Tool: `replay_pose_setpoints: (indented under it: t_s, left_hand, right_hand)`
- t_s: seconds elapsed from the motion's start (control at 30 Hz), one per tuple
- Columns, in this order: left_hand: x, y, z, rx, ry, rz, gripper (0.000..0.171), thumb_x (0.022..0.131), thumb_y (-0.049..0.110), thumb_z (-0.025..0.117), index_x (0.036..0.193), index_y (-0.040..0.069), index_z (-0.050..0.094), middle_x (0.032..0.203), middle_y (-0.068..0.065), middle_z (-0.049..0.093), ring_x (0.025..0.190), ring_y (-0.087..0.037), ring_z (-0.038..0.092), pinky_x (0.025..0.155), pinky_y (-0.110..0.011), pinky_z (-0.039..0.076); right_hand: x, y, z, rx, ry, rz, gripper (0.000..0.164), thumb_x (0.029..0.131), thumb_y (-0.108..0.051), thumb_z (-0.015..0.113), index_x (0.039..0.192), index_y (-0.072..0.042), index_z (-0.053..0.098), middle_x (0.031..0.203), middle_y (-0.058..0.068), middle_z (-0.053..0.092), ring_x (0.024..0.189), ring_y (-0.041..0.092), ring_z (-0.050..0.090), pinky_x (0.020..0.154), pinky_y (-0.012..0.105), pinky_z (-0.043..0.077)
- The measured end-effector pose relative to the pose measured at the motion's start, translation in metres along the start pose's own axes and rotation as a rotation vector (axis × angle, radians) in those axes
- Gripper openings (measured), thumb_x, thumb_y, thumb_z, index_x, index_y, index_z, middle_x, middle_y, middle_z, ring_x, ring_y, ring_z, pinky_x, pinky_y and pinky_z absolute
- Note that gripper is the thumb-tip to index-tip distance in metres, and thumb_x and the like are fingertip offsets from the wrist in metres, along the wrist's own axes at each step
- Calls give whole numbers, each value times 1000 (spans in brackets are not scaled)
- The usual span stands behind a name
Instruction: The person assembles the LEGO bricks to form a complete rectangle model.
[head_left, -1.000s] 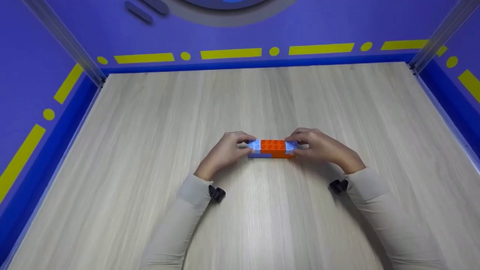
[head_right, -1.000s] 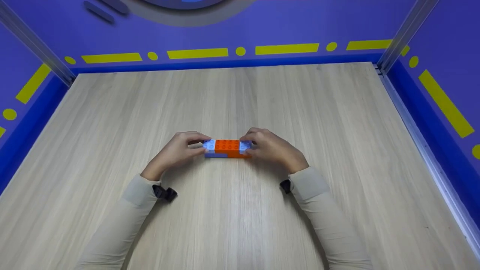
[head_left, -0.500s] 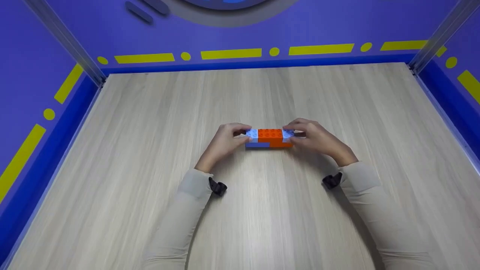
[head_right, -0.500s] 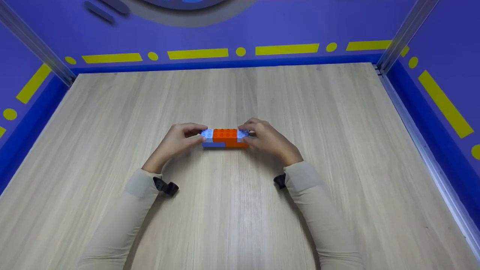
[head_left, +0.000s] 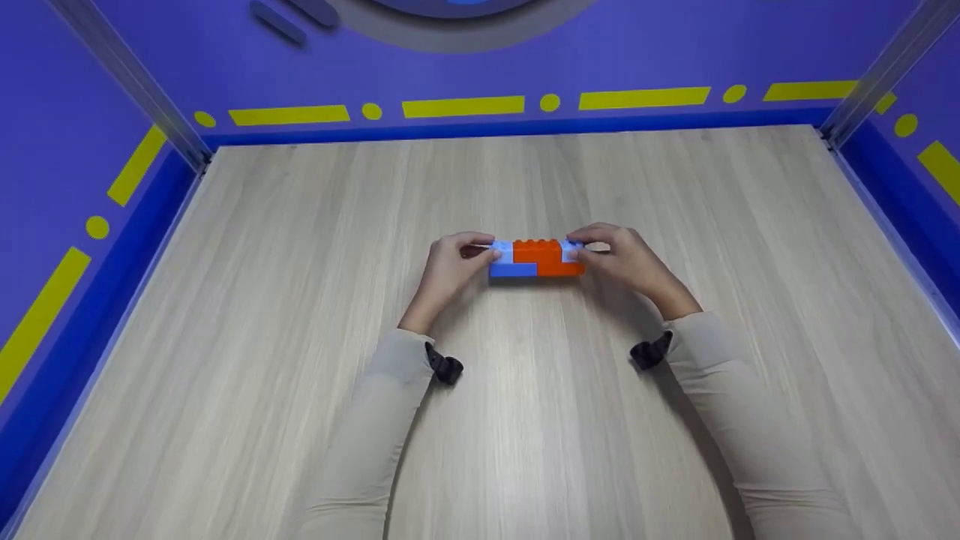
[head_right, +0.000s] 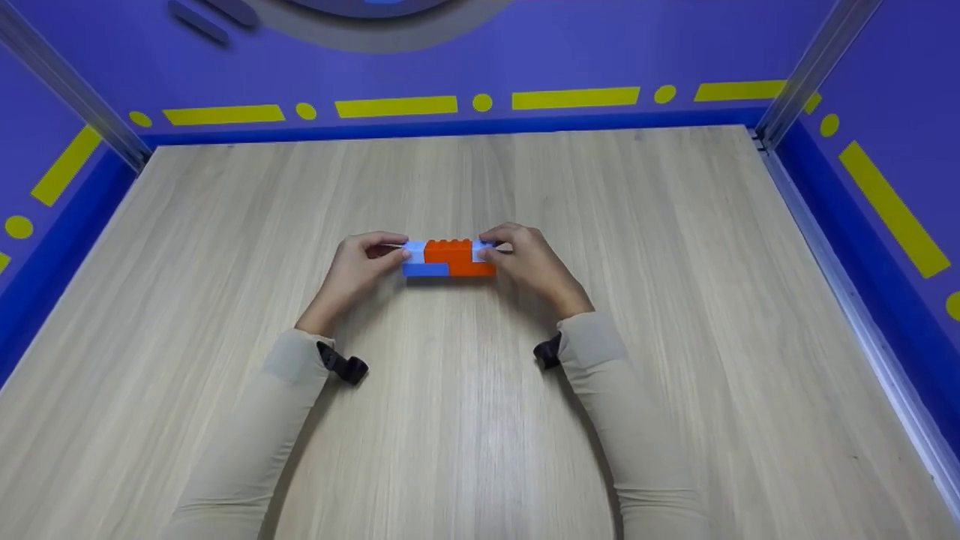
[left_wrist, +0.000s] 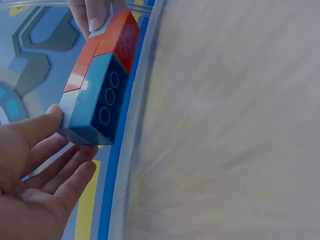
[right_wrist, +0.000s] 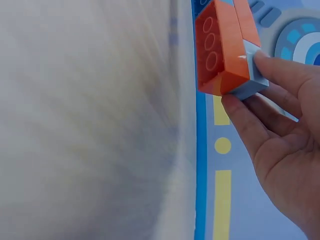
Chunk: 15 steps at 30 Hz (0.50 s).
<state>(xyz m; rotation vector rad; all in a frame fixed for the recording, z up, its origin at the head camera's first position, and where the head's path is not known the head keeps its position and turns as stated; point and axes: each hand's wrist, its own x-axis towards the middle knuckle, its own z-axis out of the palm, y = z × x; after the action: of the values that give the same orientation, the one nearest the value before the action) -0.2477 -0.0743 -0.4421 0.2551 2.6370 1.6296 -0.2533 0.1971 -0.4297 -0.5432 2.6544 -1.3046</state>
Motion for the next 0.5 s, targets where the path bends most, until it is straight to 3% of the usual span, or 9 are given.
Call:
replay_pose_setpoints:
  t_s: [0.2, 0.5]
  left_hand:
    - [7, -4, 4, -108, 71, -41, 28, 87, 13, 71, 112, 1, 69, 114, -14, 69, 105, -23, 67, 90, -26, 53]
    - [12, -9, 6, -153, 72, -71, 27, 85, 4, 70, 112, -2, 69, 114, -17, 68, 107, -25, 66, 91, -26, 53]
  right_hand:
    - [8, 2, 3, 33, 39, 66, 36, 93, -22, 64, 122, -1, 64, 129, 16, 60, 122, 31, 53, 104, 47, 44]
    - [16, 9, 4, 72, 36, 107, 36, 95, -22, 61, 125, -1, 63, 131, 18, 59, 123, 31, 52, 104, 46, 43]
